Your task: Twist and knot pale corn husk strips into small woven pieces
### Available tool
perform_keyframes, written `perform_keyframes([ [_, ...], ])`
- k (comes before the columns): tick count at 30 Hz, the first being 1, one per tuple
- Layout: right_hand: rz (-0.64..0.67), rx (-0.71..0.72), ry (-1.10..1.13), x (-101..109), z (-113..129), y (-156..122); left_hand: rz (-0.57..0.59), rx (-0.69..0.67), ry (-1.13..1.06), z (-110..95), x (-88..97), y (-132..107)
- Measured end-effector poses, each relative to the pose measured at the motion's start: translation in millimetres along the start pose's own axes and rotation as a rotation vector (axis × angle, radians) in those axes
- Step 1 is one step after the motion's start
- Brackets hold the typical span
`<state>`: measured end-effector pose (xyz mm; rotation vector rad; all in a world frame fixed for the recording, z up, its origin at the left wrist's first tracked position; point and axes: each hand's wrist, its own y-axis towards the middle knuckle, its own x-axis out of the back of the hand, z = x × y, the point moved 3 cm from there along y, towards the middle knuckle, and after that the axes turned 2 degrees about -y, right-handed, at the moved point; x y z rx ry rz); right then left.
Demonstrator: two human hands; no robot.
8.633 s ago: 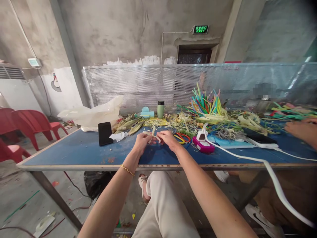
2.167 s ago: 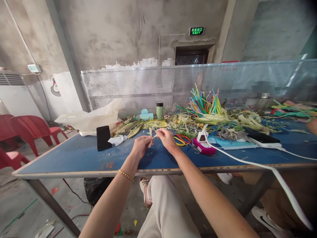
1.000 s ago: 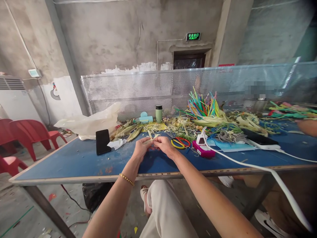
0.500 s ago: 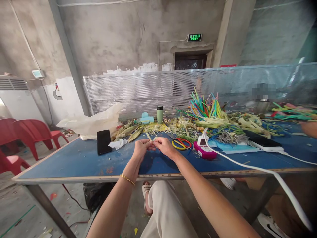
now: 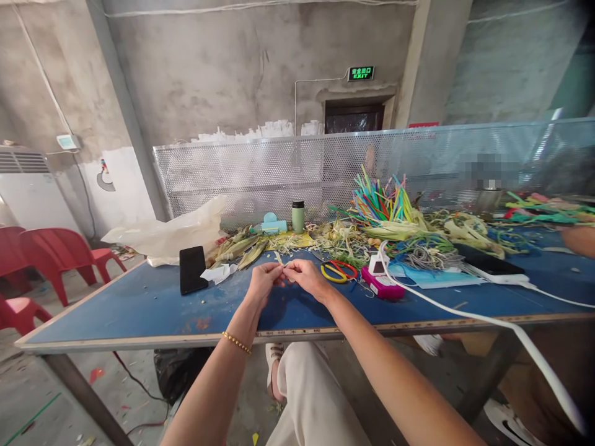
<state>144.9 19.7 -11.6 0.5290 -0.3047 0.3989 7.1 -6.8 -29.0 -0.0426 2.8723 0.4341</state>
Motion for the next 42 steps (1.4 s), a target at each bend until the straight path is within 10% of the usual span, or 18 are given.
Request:
perform_keyframes([
  [42,-0.114,-0.117,0.382,6.7,-3.6,4.5,0.031,-0.001,-0.055,-0.4,-4.8,-1.8],
])
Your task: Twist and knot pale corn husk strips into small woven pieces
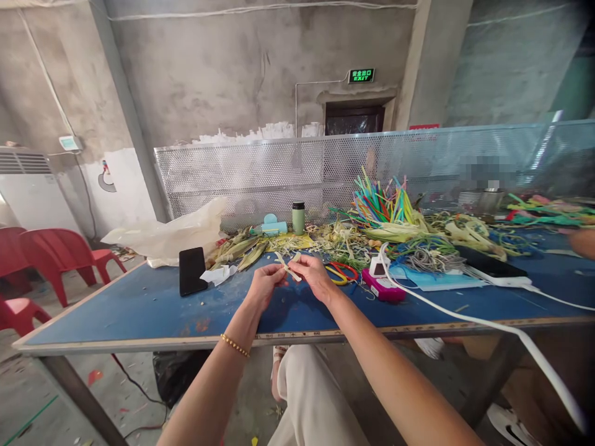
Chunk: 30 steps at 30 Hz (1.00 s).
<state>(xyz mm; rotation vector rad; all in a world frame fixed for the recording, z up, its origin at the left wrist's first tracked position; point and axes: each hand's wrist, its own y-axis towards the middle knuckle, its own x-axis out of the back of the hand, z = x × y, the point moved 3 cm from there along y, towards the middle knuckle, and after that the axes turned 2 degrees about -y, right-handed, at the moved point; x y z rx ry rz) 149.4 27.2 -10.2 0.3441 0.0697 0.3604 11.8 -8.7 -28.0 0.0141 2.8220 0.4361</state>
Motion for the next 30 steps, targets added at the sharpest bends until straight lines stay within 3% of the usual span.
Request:
perform_keyframes([
  [5,-0.053,0.033,-0.085,0.8,-0.5,0.7,-0.026,0.004,0.105,-1.4,-1.4,-1.5],
  [11,-0.042,0.046,-0.142,-1.9,-2.1,0.2,-0.127,-0.115,0.233,-0.7,1.2,1.0],
  [20,-0.003,0.079,-0.222,-4.3,-2.8,-0.3,-0.075,-0.067,0.128,1.2,-1.0,2.0],
  [30,-0.077,0.163,-0.346,-0.6,-5.5,3.3,-0.041,-0.011,0.057,5.2,-1.1,3.9],
])
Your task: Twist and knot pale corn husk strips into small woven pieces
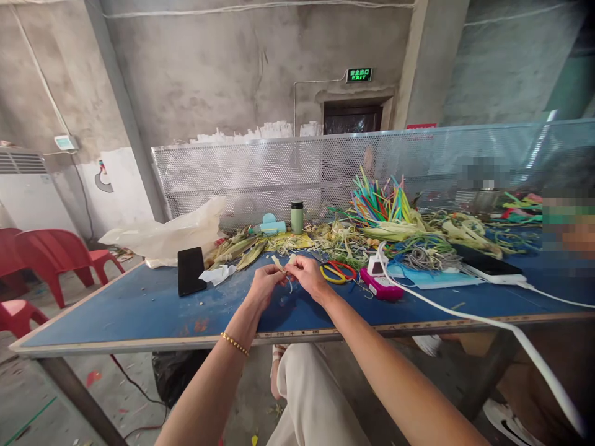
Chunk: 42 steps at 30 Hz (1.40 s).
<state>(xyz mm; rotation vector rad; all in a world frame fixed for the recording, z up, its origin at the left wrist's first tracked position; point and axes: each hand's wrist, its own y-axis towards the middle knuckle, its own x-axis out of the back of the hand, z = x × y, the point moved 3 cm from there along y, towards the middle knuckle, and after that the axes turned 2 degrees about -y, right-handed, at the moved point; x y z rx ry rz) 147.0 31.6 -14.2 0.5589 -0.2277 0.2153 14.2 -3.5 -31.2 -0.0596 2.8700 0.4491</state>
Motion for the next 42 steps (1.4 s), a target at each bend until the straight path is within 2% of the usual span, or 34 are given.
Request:
perform_keyframes([
  [5,-0.026,0.003,-0.012,2,-1,0,0.012,0.010,0.000,1,-0.9,0],
  [16,-0.089,-0.101,0.003,3,0,-1,-0.011,0.013,0.039,2,-2.1,1],
  [22,-0.032,-0.077,0.092,3,-1,0,0.015,0.054,-0.003,2,-0.7,-2],
  [24,-0.100,-0.105,0.073,7,-5,2,0.006,0.066,-0.019,1,-0.4,-3],
  [26,-0.261,-0.095,-0.005,16,-8,4,-0.010,0.075,-0.011,1,0.1,-4],
  [27,-0.351,-0.041,-0.082,20,-7,5,-0.016,0.071,0.009,2,0.7,-4],
  [28,-0.377,0.052,-0.171,21,-5,6,-0.024,0.057,0.043,2,1.6,-3],
  [31,-0.312,0.300,-0.414,17,1,5,-0.075,-0.025,0.220,3,6.9,0],
  [33,-0.231,0.361,-0.517,11,3,3,-0.099,-0.078,0.348,5,10.2,3],
  [37,-0.055,0.303,-0.543,2,3,1,-0.097,-0.133,0.457,5,10.6,4],
  [42,-0.041,0.114,-0.312,6,0,4,-0.131,-0.050,0.130,-2,7.2,-1],
])
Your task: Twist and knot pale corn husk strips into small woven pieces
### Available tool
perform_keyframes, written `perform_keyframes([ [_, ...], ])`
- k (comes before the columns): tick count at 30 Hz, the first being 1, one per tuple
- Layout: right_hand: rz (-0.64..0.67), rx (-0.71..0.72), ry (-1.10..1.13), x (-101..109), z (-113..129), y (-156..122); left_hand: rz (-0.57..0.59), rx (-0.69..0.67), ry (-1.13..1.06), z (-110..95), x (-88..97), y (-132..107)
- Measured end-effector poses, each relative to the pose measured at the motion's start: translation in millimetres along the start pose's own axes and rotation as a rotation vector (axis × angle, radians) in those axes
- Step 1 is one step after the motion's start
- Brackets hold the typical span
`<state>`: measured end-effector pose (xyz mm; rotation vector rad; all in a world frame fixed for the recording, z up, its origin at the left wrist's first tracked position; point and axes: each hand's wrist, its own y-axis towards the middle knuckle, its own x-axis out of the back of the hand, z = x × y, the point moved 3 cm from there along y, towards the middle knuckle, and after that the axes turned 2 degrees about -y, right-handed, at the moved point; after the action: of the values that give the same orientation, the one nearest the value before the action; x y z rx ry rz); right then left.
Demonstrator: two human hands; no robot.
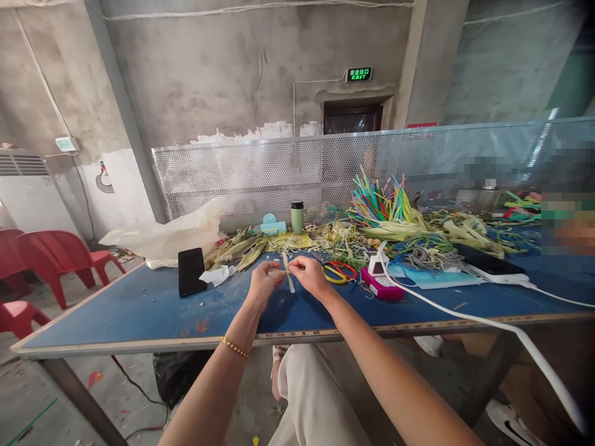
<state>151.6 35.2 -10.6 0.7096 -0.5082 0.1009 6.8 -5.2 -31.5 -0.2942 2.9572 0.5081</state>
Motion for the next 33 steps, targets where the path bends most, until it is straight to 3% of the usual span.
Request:
perform_keyframes([
  [10,0.144,-0.208,0.500,-6,5,-6,-0.091,-0.009,-0.071,-7,1.6,-2],
  [14,0.164,-0.276,0.612,-6,7,-8,-0.015,-0.002,-0.030,-10,-1.0,-5],
  [18,0.134,-0.242,0.585,-5,6,-6,0.108,-0.033,-0.037,-12,-5.5,-7],
  [25,-0.018,-0.121,0.163,4,2,-1,0.097,-0.017,-0.022,-7,-5.9,-5],
  [30,0.085,-0.072,0.263,-3,-3,-1,0.109,0.020,-0.005,-2,-6.4,-4],
  [33,0.054,-0.108,0.362,-5,-7,-2,0.073,0.074,-0.061,0,-4.0,-4],
])
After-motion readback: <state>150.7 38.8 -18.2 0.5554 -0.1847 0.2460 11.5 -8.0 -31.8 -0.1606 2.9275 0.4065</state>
